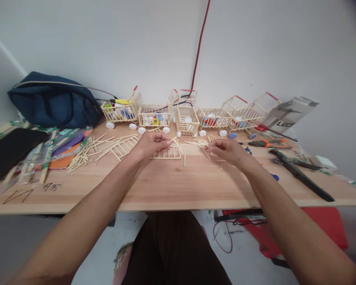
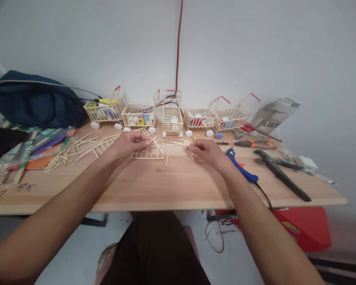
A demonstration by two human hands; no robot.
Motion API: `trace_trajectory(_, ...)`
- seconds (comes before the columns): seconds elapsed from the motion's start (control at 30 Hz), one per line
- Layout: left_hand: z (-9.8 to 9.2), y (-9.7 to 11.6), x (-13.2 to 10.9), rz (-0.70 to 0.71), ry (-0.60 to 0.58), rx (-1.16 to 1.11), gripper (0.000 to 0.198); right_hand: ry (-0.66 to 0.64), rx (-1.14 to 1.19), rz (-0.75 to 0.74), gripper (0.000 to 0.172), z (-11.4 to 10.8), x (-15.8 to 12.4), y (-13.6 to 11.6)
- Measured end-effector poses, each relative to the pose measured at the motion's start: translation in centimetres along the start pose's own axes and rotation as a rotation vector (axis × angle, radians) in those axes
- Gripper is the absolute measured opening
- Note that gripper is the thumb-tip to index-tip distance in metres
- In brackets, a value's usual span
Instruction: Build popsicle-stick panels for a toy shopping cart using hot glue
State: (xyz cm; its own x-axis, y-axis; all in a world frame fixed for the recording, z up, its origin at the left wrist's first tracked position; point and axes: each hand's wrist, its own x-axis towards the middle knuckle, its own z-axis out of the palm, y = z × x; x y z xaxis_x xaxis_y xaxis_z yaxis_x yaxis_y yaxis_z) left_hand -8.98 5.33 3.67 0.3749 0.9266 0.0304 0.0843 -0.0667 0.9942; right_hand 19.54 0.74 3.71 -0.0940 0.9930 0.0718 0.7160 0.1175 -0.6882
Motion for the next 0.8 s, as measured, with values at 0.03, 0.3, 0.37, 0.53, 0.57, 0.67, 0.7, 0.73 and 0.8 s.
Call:
trace_trajectory(0.03,0.1,0.0,0.0,-0.005,-0.003,-0.014,0.028,-0.035,0.130,-0.002,0.027,0.3,0.1,-0.6)
trace_trajectory(0.3,0.5,0.0,-0.2,-0.054,-0.035,-0.023,0.024,-0.246,0.431,-0.055,0.032,3.6,1.8,-3.8)
trace_trajectory(0.37,0.5,0.0,-0.2,-0.055,-0.040,-0.016,0.024,-0.273,0.412,-0.068,0.032,4.1,2.2,-3.8)
trace_trajectory(0.53,0.5,0.0,-0.3,-0.044,-0.059,-0.006,0.024,-0.264,0.381,-0.078,0.031,4.6,2.6,-4.0)
trace_trajectory(0.57,0.5,0.0,-0.3,-0.040,-0.061,-0.007,0.023,-0.263,0.373,-0.075,0.031,4.7,2.6,-4.1)
trace_trajectory(0.67,0.5,-0.1,-0.2,-0.027,-0.056,-0.005,0.024,-0.243,0.358,-0.064,0.032,4.7,2.6,-4.4)
trace_trajectory(0.7,0.5,-0.1,-0.1,-0.024,-0.054,-0.002,0.024,-0.232,0.360,-0.056,0.033,4.7,2.5,-4.5)
trace_trajectory(0.73,0.5,-0.1,-0.1,-0.022,-0.051,0.001,0.025,-0.218,0.365,-0.048,0.033,4.7,2.5,-4.5)
trace_trajectory(0.8,0.5,-0.1,-0.1,-0.020,-0.052,-0.003,0.025,-0.186,0.376,-0.024,0.033,4.7,2.5,-4.5)
